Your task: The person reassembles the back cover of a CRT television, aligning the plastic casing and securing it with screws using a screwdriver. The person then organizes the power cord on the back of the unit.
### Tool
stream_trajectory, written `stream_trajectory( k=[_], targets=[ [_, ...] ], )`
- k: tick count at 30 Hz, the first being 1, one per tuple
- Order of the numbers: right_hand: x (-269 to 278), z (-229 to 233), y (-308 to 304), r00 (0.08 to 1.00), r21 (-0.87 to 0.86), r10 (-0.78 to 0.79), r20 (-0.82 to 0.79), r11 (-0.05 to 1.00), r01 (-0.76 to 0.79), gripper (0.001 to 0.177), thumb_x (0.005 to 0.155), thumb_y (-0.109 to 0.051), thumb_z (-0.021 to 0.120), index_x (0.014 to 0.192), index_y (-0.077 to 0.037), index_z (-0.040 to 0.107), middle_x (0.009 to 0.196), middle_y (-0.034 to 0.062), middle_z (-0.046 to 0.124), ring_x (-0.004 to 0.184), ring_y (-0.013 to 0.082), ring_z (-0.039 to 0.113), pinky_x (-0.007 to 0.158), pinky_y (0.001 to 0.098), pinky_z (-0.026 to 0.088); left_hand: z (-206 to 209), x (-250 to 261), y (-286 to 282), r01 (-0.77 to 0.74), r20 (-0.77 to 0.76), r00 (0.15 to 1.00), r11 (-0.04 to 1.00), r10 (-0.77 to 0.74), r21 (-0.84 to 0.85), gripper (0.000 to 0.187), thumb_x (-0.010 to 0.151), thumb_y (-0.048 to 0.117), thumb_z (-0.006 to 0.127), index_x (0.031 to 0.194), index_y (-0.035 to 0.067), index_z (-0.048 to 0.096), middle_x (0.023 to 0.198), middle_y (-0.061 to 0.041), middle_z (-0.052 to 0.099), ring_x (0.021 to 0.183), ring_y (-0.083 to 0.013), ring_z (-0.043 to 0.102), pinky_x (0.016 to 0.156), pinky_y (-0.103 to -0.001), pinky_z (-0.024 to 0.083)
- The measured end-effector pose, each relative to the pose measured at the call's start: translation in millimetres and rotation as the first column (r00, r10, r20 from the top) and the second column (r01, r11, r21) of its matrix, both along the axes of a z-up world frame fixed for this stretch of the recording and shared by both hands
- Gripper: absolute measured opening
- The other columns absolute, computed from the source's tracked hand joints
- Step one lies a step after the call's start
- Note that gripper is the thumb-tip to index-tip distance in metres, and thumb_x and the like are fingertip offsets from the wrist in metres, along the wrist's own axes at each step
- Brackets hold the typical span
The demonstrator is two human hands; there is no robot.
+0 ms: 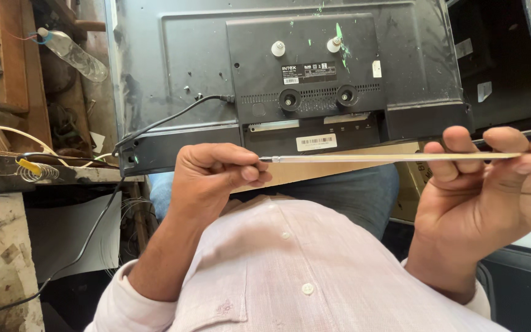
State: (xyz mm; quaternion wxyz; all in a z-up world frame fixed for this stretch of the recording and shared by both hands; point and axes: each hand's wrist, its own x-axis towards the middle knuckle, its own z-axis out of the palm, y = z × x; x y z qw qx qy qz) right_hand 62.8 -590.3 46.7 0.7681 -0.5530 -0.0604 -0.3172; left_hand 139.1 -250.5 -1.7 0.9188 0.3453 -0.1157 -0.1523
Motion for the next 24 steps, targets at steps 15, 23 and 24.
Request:
stream_trajectory(
  k=[15,23,24],
  targets=[
    [23.9,10.1,-12.7,0.997,-0.295,-0.018,0.079,0.955,0.041,0.021,0.129,-0.017,0.054,0.135,0.002,0.048,0.115,0.0255,0.071,0.098,0.033,0.074,0.085,0.0413,0.065,19.2,6.5,-25.6,-0.071,0.227,0.974,0.981,0.028,0.182,0.012,0.097,-0.012,0.075,0.107,-0.006,0.073,0.103,-0.017,0.076,0.099,-0.0227,0.077,0.091,-0.035,0.066],
    [42.4,22.7,-31.5,0.952,-0.588,-0.219,0.212,0.75,0.303,0.022,0.128,-0.017,0.051,0.137,0.0,0.041,0.104,0.0203,0.065,0.09,0.028,0.074,0.08,0.0348,0.066,38.7,26.9,-56.0,-0.508,0.699,0.658,0.519,-0.282,0.687,0.067,0.081,0.018,0.086,0.14,0.002,0.059,0.145,-0.016,0.054,0.132,-0.031,0.054,0.108,-0.04,0.048],
    [44.5,25.3,-34.7,0.945,-0.62,-0.23,0.234,0.713,0.327,0.022,0.128,-0.017,0.05,0.137,0.0,0.04,0.103,0.0197,0.065,0.088,0.0273,0.074,0.079,0.0339,0.066,32.5,29.8,-61.7,-0.581,0.75,0.557,0.478,-0.357,0.659,0.057,0.083,0.019,0.081,0.135,0.004,0.062,0.141,-0.014,0.056,0.131,-0.0315,0.054,0.108,-0.042,0.047]
  ],
)
